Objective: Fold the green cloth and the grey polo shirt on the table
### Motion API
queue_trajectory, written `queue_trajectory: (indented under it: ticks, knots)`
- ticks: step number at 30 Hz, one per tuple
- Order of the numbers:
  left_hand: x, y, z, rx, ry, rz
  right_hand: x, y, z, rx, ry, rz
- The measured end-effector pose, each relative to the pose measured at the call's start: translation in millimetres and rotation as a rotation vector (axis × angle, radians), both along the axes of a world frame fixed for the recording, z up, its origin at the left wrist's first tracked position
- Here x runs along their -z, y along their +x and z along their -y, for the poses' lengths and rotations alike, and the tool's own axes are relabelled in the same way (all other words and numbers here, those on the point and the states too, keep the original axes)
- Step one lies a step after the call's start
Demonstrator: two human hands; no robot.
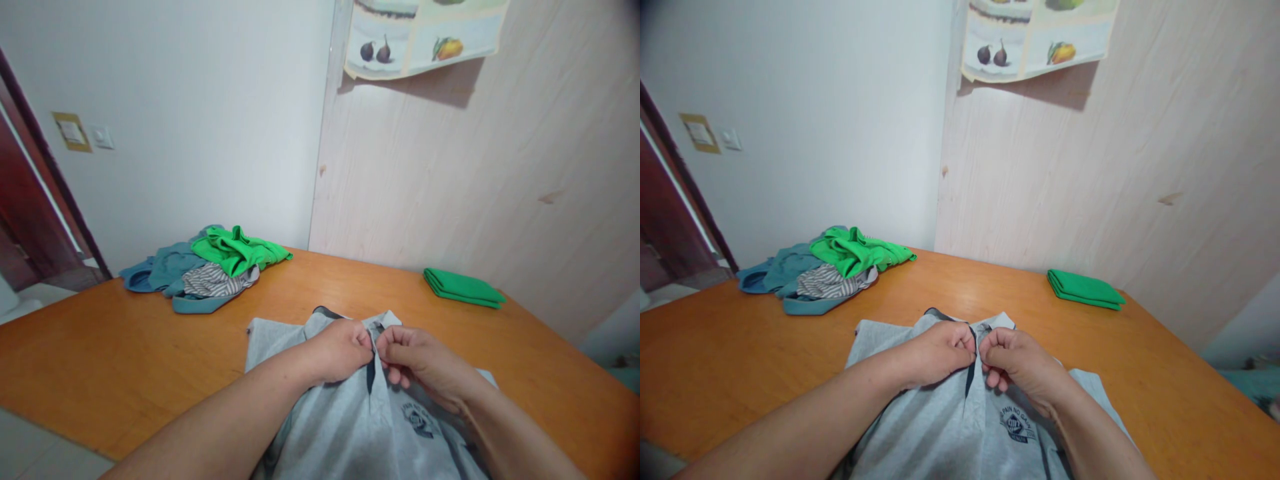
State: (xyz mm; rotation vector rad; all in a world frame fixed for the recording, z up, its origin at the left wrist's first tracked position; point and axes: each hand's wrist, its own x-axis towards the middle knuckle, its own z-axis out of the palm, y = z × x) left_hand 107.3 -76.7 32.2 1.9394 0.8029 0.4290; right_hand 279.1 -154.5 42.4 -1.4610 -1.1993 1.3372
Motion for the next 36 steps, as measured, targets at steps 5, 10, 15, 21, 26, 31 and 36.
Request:
queue_trajectory:
  ticks: [5,10,15,21,26,31,36]
  knots:
    - [0.5,1.0,0.6,0.01,-0.053,0.053,3.2,-1.0,-1.8,0.001,0.018,0.05]
    - [-2.7,1.1,2.6,-0.008,-0.173,0.125,6.3,-3.4,-3.7,0.014,0.06,0.088]
    - [-6.5,2.1,2.5,-0.033,-0.326,0.192,5.7,-8.4,-4.0,0.026,0.108,0.157]
    - [-5.6,3.9,0.3,-0.085,-0.406,0.176,11.5,-11.4,-5.7,0.009,0.171,0.236]
    - [-3.4,4.4,1.5,-0.117,-0.352,0.161,14.6,-11.5,-6.0,-0.02,0.162,0.243]
    - [-0.7,5.4,0.8,-0.139,-0.254,0.18,12.7,-13.9,-5.1,-0.001,0.155,0.258]
    - [0.7,5.5,-0.4,-0.163,-0.232,0.173,13.7,-13.2,-5.9,-0.024,0.171,0.25]
